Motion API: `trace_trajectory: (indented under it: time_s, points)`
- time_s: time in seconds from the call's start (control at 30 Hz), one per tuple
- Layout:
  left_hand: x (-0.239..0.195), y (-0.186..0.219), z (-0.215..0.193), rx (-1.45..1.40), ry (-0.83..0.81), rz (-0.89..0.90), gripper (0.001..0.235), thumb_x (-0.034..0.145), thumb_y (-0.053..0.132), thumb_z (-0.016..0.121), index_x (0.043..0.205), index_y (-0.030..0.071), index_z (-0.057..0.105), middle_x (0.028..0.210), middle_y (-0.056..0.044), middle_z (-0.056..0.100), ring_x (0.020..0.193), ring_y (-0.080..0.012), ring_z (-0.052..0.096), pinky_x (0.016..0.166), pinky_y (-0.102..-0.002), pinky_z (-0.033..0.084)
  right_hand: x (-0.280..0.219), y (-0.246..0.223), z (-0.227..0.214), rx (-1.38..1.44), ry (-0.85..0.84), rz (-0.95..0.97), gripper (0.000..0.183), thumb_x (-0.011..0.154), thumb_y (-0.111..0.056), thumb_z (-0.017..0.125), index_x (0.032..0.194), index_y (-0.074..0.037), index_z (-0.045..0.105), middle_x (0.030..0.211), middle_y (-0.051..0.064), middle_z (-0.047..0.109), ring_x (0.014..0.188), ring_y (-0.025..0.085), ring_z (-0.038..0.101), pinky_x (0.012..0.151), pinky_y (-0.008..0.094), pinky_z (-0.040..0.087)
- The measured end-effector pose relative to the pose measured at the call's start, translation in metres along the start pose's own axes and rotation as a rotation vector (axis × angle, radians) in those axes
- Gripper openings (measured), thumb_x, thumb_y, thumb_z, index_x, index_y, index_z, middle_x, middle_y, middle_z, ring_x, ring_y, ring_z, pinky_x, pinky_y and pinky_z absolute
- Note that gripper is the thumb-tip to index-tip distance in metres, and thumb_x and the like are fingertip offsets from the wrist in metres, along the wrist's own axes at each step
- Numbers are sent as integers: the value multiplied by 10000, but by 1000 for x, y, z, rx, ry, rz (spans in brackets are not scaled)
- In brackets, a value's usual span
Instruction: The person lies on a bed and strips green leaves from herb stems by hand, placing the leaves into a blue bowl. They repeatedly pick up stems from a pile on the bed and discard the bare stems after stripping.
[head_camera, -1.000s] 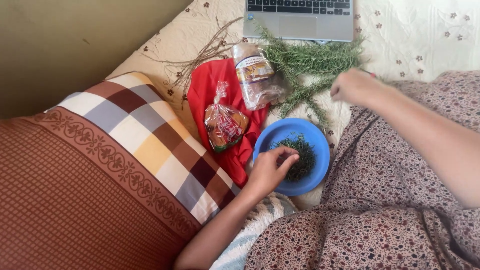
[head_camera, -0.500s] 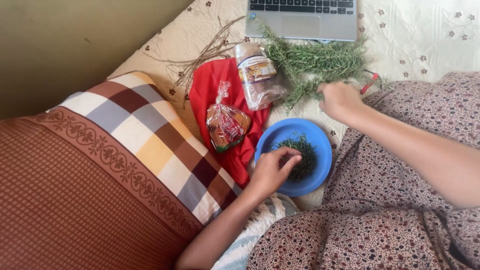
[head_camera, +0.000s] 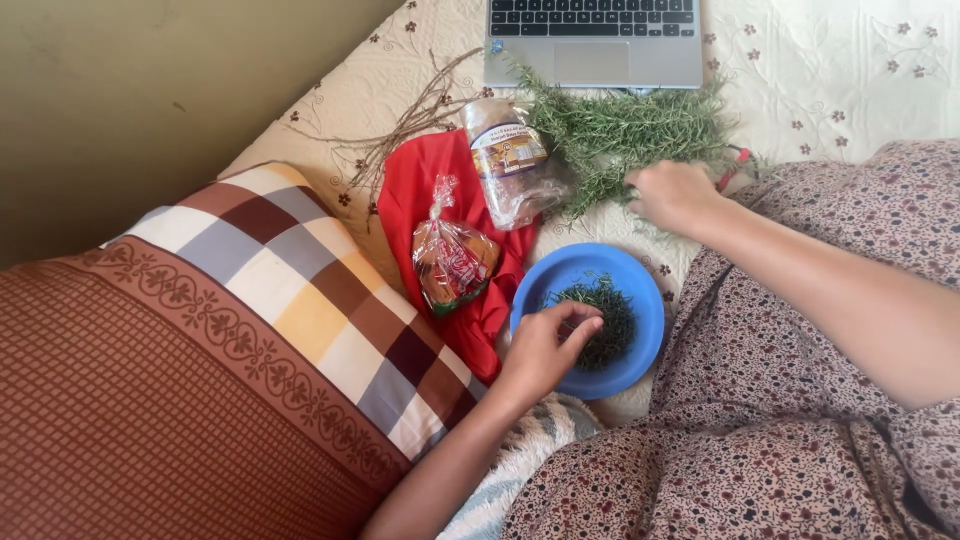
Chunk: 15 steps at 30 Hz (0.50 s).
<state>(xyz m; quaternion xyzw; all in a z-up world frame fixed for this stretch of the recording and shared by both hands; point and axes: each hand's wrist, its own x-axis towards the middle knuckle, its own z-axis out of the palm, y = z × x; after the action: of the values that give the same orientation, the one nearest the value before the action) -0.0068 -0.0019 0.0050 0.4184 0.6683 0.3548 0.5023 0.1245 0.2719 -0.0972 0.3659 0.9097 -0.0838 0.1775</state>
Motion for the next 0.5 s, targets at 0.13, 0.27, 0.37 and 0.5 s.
trace_trajectory:
  time_s: [0.13, 0.27, 0.37, 0.5]
  points:
    - [-1, 3, -1, -5, 10, -19, 273, 994, 314, 662, 1152, 109, 748, 1000, -157, 777, 961, -353, 755, 814, -449, 636, -2, -1, -25, 59, 84, -46, 159, 947, -195, 691, 1033, -123, 804, 932, 145, 794, 938, 349, 766, 820, 537, 606]
    - [-1, 5, -2, 0, -5, -18, 276, 998, 321, 658, 1149, 109, 750, 996, -151, 778, 960, -347, 757, 815, -441, 636, 1, -1, -28, -8, 411, -308, 265, 843, -52, 782, 1102, -22, 735, 998, 174, 727, 1013, 317, 720, 852, 395, 626]
    - [-1, 6, -2, -8, -9, -11, 280, 1003, 317, 655, 1155, 100, 746, 992, -152, 777, 955, -345, 758, 808, -441, 635, 24, 19, 4, -196, 530, -379, 229, 833, -138, 782, 1052, -91, 734, 1001, 87, 714, 1027, 231, 684, 832, 309, 603]
    - [-1, 6, -2, -10, 0, -7, 270, 1012, 292, 652, 1160, 86, 745, 979, -146, 778, 936, -326, 761, 793, -434, 638, 21, 24, -19, -25, 554, -297, 249, 927, -180, 717, 1141, -51, 712, 918, 102, 734, 1001, 245, 697, 834, 347, 583]
